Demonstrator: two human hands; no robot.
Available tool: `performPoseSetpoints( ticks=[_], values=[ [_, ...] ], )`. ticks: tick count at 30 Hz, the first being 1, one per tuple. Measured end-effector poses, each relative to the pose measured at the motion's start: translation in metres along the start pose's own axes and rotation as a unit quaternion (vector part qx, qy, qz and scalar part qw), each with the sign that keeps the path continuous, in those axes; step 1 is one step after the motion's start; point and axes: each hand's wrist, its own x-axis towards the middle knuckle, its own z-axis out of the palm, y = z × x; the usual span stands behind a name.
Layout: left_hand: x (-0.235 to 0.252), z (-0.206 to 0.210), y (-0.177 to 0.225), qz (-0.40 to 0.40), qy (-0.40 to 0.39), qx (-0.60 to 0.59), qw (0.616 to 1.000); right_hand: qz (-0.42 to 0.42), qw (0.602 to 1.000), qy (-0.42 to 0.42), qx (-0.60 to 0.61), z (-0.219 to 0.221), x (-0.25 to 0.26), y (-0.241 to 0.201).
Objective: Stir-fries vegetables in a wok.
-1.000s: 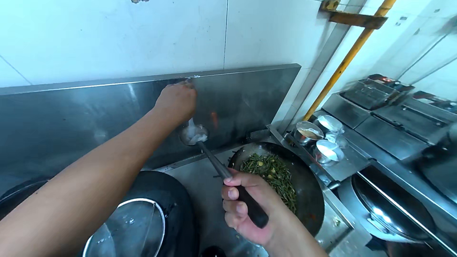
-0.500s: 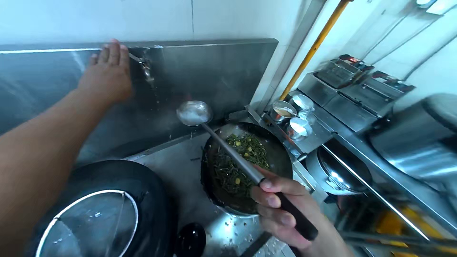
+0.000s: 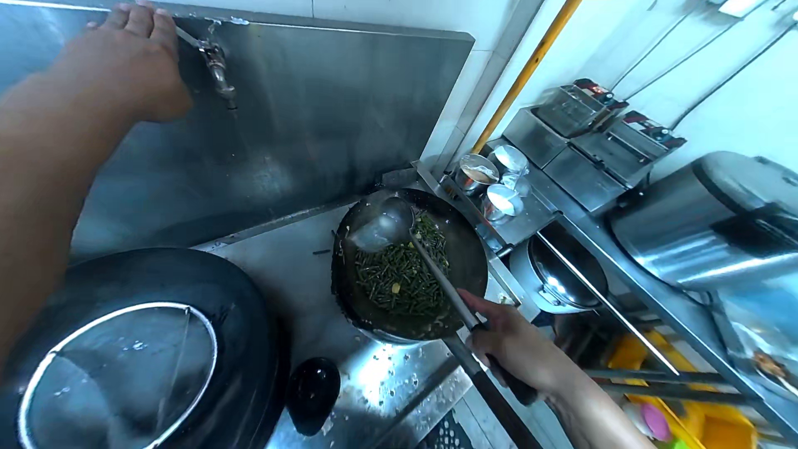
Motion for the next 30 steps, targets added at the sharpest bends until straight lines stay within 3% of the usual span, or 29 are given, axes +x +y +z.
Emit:
performPoseSetpoints(
  ticks=[5,7,11,14,16,22,30],
  values=[
    [0.003,-0.004,-0.001,-0.007,-0.012,0.008,1.000,-0.030,0.965,0.073,-0.250,-0.013,-0.035,0.017],
    [0.003,-0.004,0.000,-0.006,-0.009,0.009,1.000,-0.066,0.959,0.106,-0.255,-0.007,-0.034,0.011],
    [-0.006,-0.012,0.011,-0.024,-0.016,-0.004,1.000,-0.130,0.988,0.016,0.087,0.030,-0.013,-0.043],
    [-0.008,-0.019,0.013,-0.042,-0.018,0.013,0.999,-0.118,0.939,-0.109,0.305,0.064,0.010,-0.094],
    [-0.010,-0.022,0.018,-0.037,-0.022,0.037,0.998,-0.100,0.897,-0.190,0.386,0.085,0.022,-0.122],
    [-0.030,-0.048,0.042,-0.025,-0.064,0.055,0.996,-0.070,0.847,-0.272,0.451,0.126,0.031,-0.170],
    [-0.046,-0.066,0.048,0.002,-0.073,-0.014,0.997,-0.062,0.820,-0.307,0.480,0.127,0.022,-0.174]
  ],
)
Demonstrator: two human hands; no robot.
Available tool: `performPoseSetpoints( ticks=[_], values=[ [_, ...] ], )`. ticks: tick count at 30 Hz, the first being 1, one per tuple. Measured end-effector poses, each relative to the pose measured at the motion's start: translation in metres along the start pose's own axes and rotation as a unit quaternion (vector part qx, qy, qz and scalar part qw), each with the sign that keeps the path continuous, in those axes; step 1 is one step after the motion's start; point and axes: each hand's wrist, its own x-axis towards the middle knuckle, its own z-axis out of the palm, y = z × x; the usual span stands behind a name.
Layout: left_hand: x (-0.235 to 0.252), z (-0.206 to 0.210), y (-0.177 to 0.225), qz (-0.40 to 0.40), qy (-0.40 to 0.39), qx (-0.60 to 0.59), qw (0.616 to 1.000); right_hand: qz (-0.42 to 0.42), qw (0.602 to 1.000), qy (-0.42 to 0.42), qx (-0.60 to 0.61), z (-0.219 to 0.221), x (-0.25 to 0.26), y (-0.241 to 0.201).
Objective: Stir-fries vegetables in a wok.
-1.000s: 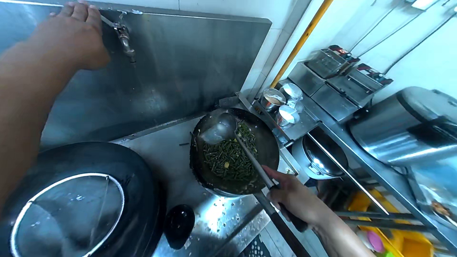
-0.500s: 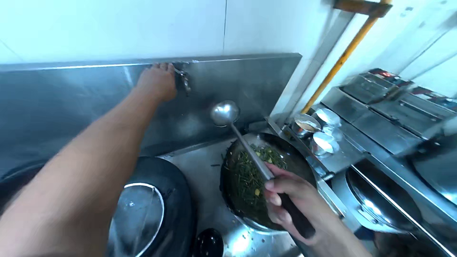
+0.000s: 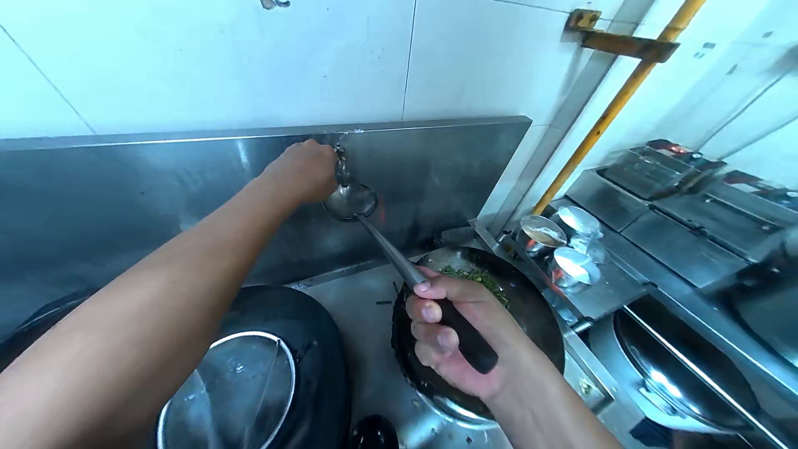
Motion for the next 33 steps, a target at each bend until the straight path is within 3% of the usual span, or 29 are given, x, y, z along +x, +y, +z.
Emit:
performPoseSetpoints(
  ticks=[5,9,13,16,20,24,27,30,33],
  values=[
    [-0.001,-0.004,0.008,0.002,0.012,-0.014,1.000,0.010,1.000,0.007,0.012,0.003,-0.004,-0.001],
    [-0.001,-0.004,0.019,0.021,0.072,-0.005,0.997,0.017,1.000,0.004,0.019,0.002,-0.004,0.000],
    [0.006,0.012,0.026,0.065,0.049,0.059,0.995,0.022,0.999,0.009,0.029,0.000,-0.006,0.001],
    [0.006,0.030,0.026,0.044,0.041,0.136,0.989,0.028,0.999,0.004,0.045,-0.007,-0.010,-0.002],
    [0.011,0.055,0.008,-0.023,0.040,0.108,0.993,0.035,0.996,-0.048,0.074,-0.032,-0.024,-0.005],
    [0.031,0.075,-0.026,-0.007,0.085,0.019,0.996,0.015,0.989,-0.099,0.104,-0.075,-0.061,-0.012],
    [0.027,0.071,-0.033,0.010,0.119,-0.005,0.993,-0.017,0.994,-0.082,0.068,-0.111,-0.106,-0.023],
    [-0.011,0.065,0.007,-0.001,0.124,-0.103,0.987,-0.037,0.999,0.002,-0.026,-0.148,-0.150,-0.041],
    [-0.090,0.084,0.092,-0.043,0.088,-0.264,0.959,-0.023,0.962,0.156,-0.224,-0.178,-0.168,-0.061]
  ],
)
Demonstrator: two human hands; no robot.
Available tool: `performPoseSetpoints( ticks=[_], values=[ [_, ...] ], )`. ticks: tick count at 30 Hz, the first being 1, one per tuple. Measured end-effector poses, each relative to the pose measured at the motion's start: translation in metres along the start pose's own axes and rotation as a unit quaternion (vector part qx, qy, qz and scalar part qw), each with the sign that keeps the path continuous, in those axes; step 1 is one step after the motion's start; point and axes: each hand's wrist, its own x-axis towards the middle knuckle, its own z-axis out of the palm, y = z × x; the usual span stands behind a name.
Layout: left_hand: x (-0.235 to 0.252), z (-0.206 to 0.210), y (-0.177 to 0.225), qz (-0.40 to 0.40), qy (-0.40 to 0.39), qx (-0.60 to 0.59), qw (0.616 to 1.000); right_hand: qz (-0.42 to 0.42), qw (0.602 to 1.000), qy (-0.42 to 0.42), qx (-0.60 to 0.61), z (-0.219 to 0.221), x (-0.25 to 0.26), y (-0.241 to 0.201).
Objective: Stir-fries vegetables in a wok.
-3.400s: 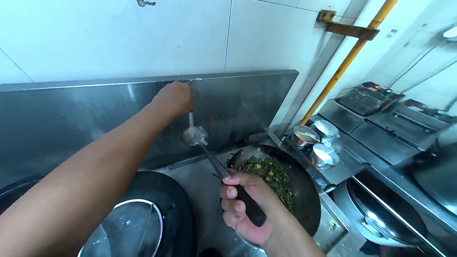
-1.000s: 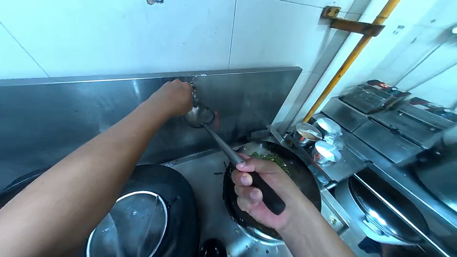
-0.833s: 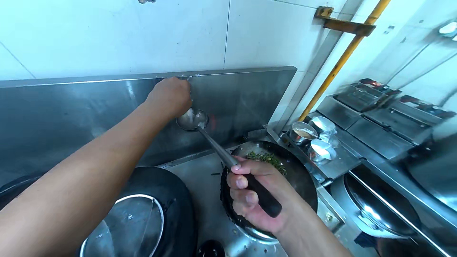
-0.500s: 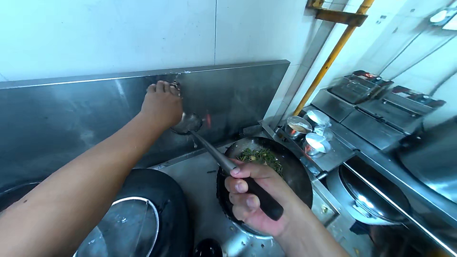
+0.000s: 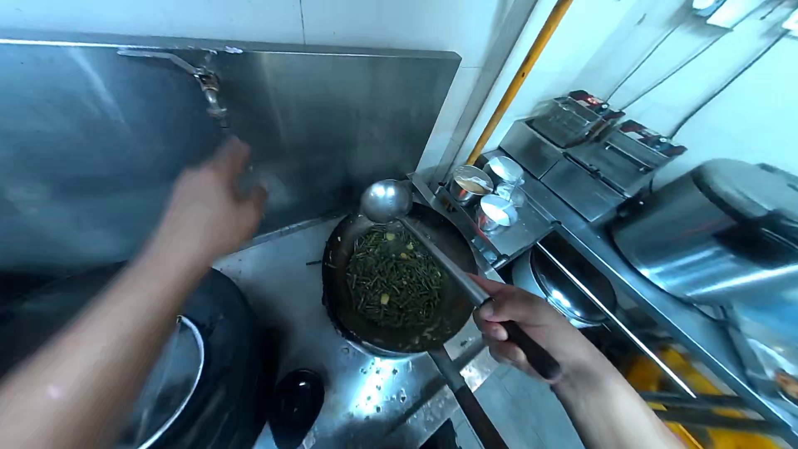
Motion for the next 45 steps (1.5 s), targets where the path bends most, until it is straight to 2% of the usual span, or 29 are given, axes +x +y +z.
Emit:
performPoseSetpoints(
  ticks=[2,3,5,7,9,10,11,12,13,14,16,18,19,21,24,26,30,33,34,35,36,39,41,43,45],
  values=[
    [-0.076,0.058,0.028,-0.042,-0.057,-0.107,0.992,0.018,0.971,0.087,-0.223,-0.021,0.011,0.000],
    [-0.117,0.092,0.043,-0.075,-0.097,-0.167,0.978,0.025,0.932,0.114,-0.342,-0.033,0.019,0.002],
    [-0.194,0.148,0.079,-0.182,-0.191,-0.266,0.927,0.035,0.826,0.131,-0.547,-0.063,0.037,0.002],
    [-0.262,0.190,0.118,-0.301,-0.264,-0.342,0.850,0.017,0.731,0.127,-0.670,-0.094,0.048,0.001],
    [-0.306,0.220,0.156,-0.401,-0.307,-0.437,0.744,-0.009,0.652,0.120,-0.749,-0.132,0.060,0.001],
    [-0.318,0.230,0.176,-0.439,-0.314,-0.492,0.683,-0.011,0.628,0.116,-0.769,-0.151,0.065,0.001],
    [-0.326,0.240,0.193,-0.466,-0.310,-0.547,0.623,-0.003,0.619,0.110,-0.778,-0.170,0.067,0.002],
    [-0.331,0.250,0.209,-0.486,-0.294,-0.595,0.568,0.009,0.625,0.102,-0.774,-0.188,0.067,0.005],
    [-0.330,0.259,0.226,-0.513,-0.257,-0.627,0.527,0.023,0.653,0.092,-0.751,-0.204,0.064,0.008],
    [-0.327,0.266,0.242,-0.547,-0.206,-0.634,0.506,0.036,0.697,0.078,-0.712,-0.219,0.058,0.015],
    [-0.322,0.275,0.266,-0.587,-0.129,-0.623,0.501,0.079,0.809,0.040,-0.581,-0.237,0.035,0.033],
    [-0.316,0.267,0.284,-0.594,-0.105,-0.601,0.525,0.137,0.917,0.014,-0.373,-0.234,0.006,0.046],
    [-0.314,0.263,0.288,-0.592,-0.109,-0.591,0.537,0.161,0.947,0.008,-0.279,-0.228,-0.007,0.049],
    [-0.317,0.265,0.282,-0.594,-0.127,-0.569,0.555,0.186,0.964,-0.009,-0.188,-0.216,-0.024,0.054],
    [-0.313,0.257,0.277,-0.594,-0.127,-0.561,0.563,0.148,0.954,-0.057,-0.256,-0.212,-0.032,0.046],
    [-0.317,0.249,0.283,-0.590,-0.135,-0.572,0.553,0.125,0.912,-0.063,-0.385,-0.213,-0.040,0.037],
    [-0.322,0.257,0.256,-0.593,-0.120,-0.566,0.560,0.096,0.756,-0.023,-0.647,-0.200,-0.059,0.006],
    [-0.322,0.250,0.259,-0.580,-0.144,-0.581,0.553,0.063,0.635,0.020,-0.769,-0.190,-0.082,-0.022],
    [-0.325,0.252,0.251,-0.574,-0.151,-0.585,0.553,0.051,0.610,0.026,-0.791,-0.186,-0.089,-0.029],
    [-0.327,0.255,0.241,-0.569,-0.156,-0.587,0.554,0.040,0.608,0.029,-0.792,-0.185,-0.096,-0.035],
    [-0.329,0.259,0.230,-0.565,-0.159,-0.589,0.555,0.038,0.632,0.028,-0.774,-0.185,-0.103,-0.040],
    [-0.331,0.262,0.215,-0.553,-0.164,-0.605,0.549,0.082,0.740,-0.009,-0.667,-0.179,-0.128,-0.045],
    [-0.334,0.260,0.213,-0.546,-0.165,-0.619,0.541,0.113,0.793,-0.047,-0.597,-0.174,-0.141,-0.034],
    [-0.334,0.259,0.212,-0.544,-0.166,-0.622,0.539,0.151,0.811,-0.063,-0.562,-0.172,-0.140,-0.013],
    [-0.334,0.259,0.212,-0.543,-0.169,-0.624,0.536,0.156,0.800,-0.064,-0.576,-0.177,-0.128,0.013]
  ],
)
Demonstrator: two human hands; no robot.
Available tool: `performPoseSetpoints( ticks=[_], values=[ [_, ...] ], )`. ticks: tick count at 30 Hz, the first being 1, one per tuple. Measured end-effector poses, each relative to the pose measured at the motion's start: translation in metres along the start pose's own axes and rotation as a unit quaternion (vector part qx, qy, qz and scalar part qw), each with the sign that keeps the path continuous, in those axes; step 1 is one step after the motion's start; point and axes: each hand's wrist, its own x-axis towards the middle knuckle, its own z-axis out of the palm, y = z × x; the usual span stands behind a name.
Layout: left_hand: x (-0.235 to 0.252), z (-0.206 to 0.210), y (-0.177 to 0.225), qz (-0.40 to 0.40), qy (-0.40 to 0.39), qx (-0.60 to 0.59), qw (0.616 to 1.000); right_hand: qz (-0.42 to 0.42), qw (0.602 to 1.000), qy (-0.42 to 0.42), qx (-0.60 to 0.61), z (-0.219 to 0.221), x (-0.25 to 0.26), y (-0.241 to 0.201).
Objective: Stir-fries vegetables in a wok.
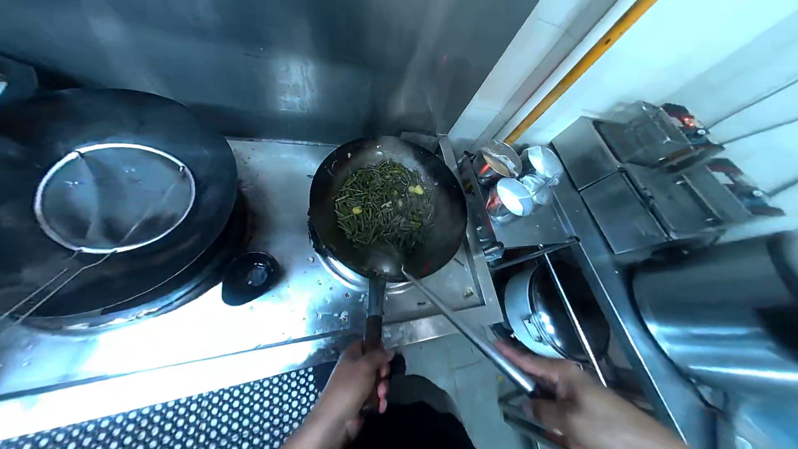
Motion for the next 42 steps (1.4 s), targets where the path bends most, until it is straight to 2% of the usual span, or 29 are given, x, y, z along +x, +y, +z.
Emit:
performPoseSetpoints(
  ticks=[4,7,10,12,15,17,20,24,26,28,31,33,34,36,39,42],
  values=[
    [0.000,0.004,0.000,-0.008,0.003,0.009,1.000,0.078,0.980,0.080,-0.165,0.022,0.059,0.005],
    [-0.010,0.016,0.000,-0.007,0.001,0.011,1.000,0.116,0.949,0.107,-0.273,0.031,0.098,-0.015],
    [-0.012,0.023,-0.003,-0.005,0.004,0.016,1.000,0.135,0.923,0.134,-0.334,0.030,0.136,-0.029],
    [0.003,0.018,-0.012,0.006,0.010,0.025,1.000,0.112,0.930,0.133,-0.325,0.024,0.150,-0.024],
    [0.008,0.024,-0.015,0.027,0.039,0.002,0.999,0.001,0.982,0.096,-0.161,-0.007,0.134,-0.001],
    [-0.006,0.043,-0.016,0.022,0.035,-0.005,0.999,-0.034,0.994,0.070,-0.079,-0.037,0.110,0.012],
    [0.005,0.058,-0.031,0.036,0.054,-0.003,0.998,-0.072,0.989,0.090,-0.096,-0.088,0.101,0.022],
    [0.004,0.104,-0.041,0.063,0.109,-0.018,0.992,-0.103,0.963,0.159,-0.193,-0.151,0.158,0.029],
    [-0.006,0.129,-0.046,0.060,0.125,-0.039,0.990,-0.098,0.965,0.134,-0.203,-0.165,0.196,0.029],
    [-0.008,0.139,-0.045,0.068,0.144,-0.053,0.986,-0.091,0.982,0.066,-0.154,-0.161,0.225,0.025],
    [-0.008,0.147,-0.044,0.071,0.161,-0.060,0.983,-0.057,0.993,-0.088,0.054,-0.130,0.228,0.018],
    [0.001,0.142,-0.043,0.060,0.142,-0.048,0.987,-0.042,0.963,-0.173,0.201,-0.122,0.224,0.020],
    [0.007,0.137,-0.046,0.057,0.139,-0.047,0.988,-0.044,0.951,-0.197,0.232,-0.123,0.221,0.025],
    [0.010,0.134,-0.046,0.063,0.155,-0.054,0.984,-0.075,0.960,-0.198,0.183,-0.131,0.208,0.030],
    [-0.004,0.140,-0.042,0.059,0.134,-0.047,0.988,-0.109,0.987,-0.112,-0.044,-0.138,0.163,0.025],
    [0.012,0.111,-0.046,0.063,0.131,-0.053,0.988,-0.098,0.964,-0.010,-0.248,-0.135,0.110,0.014]
  ],
)
